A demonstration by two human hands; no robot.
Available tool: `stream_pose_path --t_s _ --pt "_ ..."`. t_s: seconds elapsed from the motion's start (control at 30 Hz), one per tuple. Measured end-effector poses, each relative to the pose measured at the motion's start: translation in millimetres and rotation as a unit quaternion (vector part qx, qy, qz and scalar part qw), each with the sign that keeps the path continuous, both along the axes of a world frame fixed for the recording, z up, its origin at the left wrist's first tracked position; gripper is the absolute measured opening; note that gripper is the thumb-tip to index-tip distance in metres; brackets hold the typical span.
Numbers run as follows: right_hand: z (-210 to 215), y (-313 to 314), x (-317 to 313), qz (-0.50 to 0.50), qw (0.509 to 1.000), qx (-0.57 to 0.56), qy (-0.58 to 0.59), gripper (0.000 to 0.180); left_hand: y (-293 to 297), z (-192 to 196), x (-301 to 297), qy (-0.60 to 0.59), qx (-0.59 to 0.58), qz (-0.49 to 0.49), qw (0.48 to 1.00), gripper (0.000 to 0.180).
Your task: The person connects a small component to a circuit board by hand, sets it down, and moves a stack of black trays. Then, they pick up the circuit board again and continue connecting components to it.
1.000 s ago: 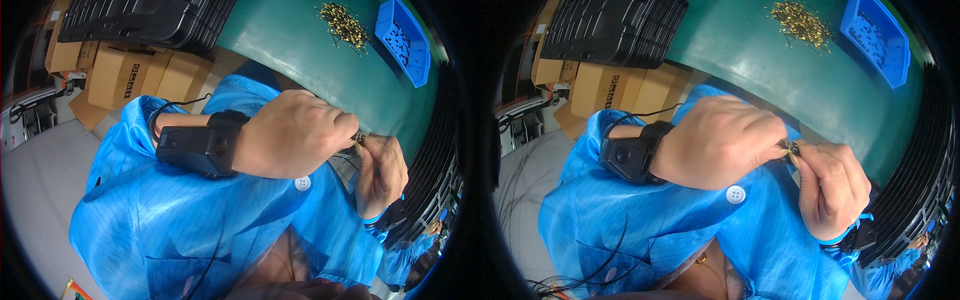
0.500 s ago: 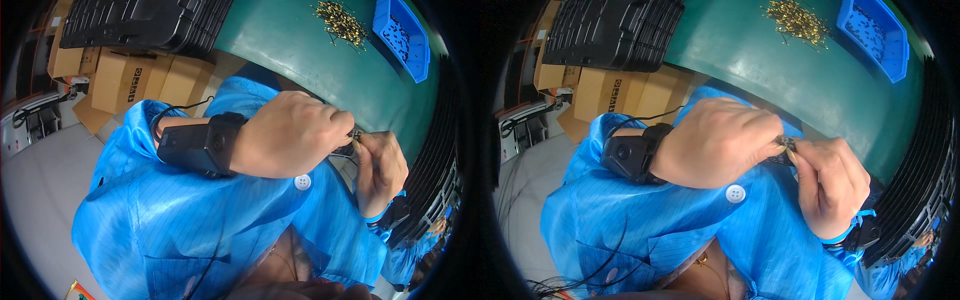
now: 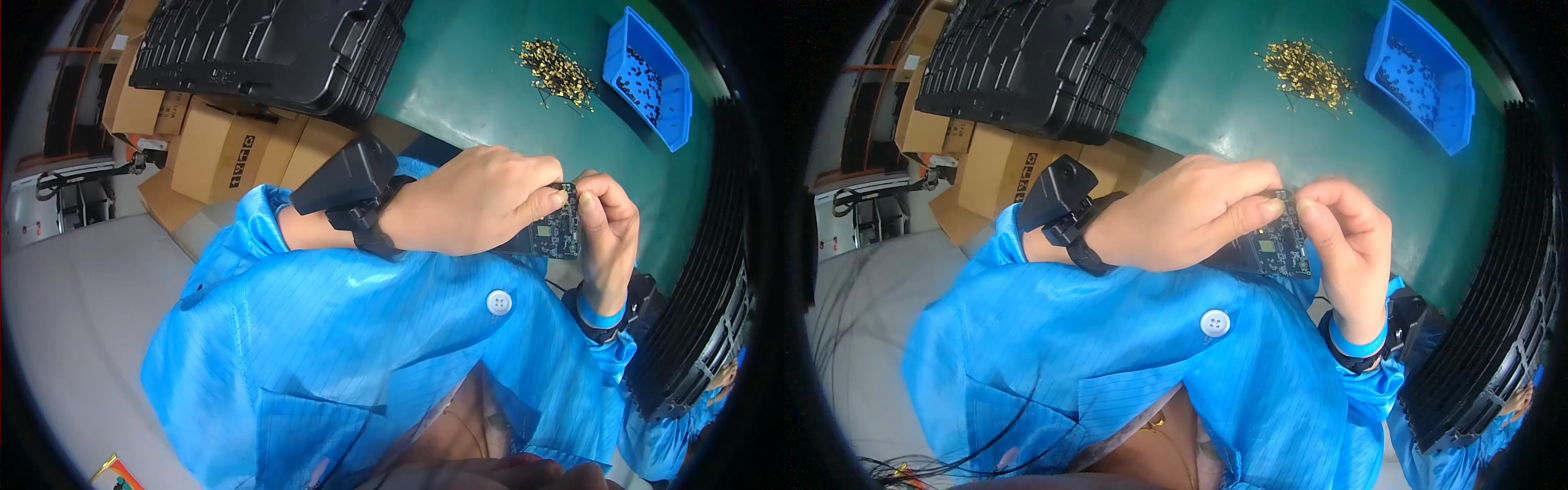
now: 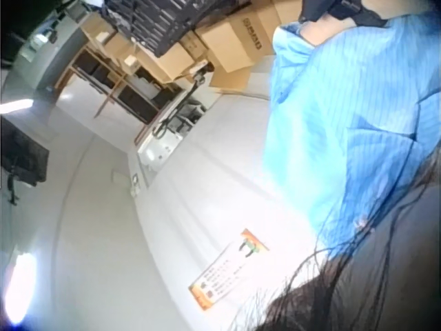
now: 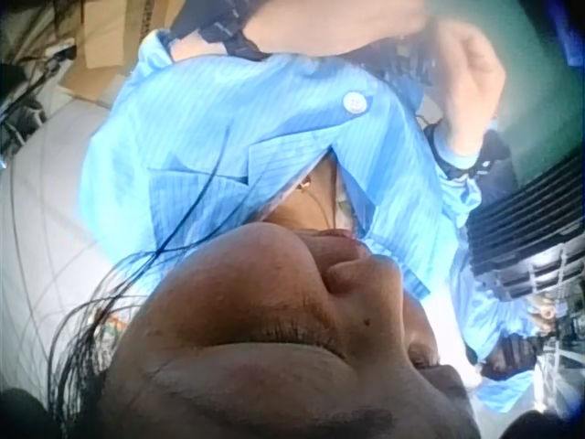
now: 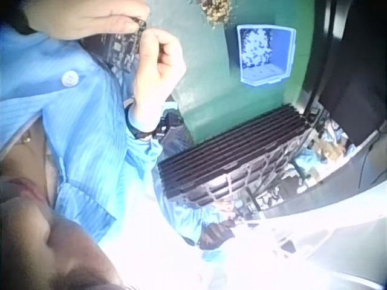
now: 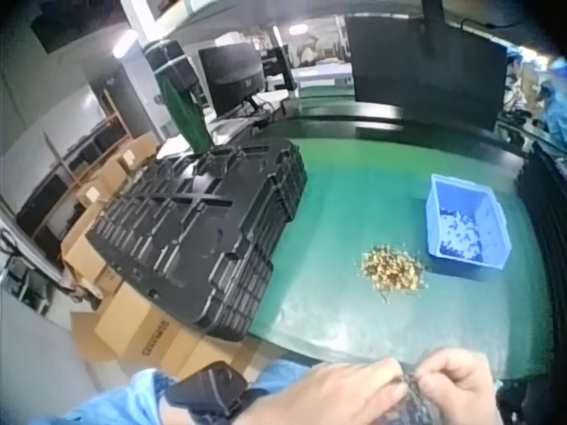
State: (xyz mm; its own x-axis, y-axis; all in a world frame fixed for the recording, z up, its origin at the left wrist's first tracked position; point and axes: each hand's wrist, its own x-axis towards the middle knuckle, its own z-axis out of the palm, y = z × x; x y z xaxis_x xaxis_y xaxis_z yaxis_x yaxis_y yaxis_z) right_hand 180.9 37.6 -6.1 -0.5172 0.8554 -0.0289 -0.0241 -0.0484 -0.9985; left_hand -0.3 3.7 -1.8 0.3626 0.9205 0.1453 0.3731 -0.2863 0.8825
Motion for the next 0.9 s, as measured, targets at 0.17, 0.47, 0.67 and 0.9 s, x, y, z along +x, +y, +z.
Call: stream_pose_path --t_s 0.17,0.47,0.67,0.9 --pt "-10.0 6.4 -2.0 0.049 0.995 -0.007 0.083 0.011 4.5 2.2 -4.0 -0.034 -0.026 -0.021 0.999 0.021" --pt "-14.8 6.0 -4.0 0.05 0.992 0.08 0.085 0.01 3.1 5.7 -1.8 -0.036 -0.054 -0.019 0.998 0.021" --pt "-18.4 3.7 -6.6 0.033 0.991 0.063 0.114 0.008 3.6 5.3 1.1 -0.015 -0.001 -0.002 1.0 0.024" --pt "-14.0 2.3 -12.2 0.044 0.991 0.056 0.116 0.008 -3.7 1.6 2.1 -0.013 0.042 0.037 0.998 0.022"
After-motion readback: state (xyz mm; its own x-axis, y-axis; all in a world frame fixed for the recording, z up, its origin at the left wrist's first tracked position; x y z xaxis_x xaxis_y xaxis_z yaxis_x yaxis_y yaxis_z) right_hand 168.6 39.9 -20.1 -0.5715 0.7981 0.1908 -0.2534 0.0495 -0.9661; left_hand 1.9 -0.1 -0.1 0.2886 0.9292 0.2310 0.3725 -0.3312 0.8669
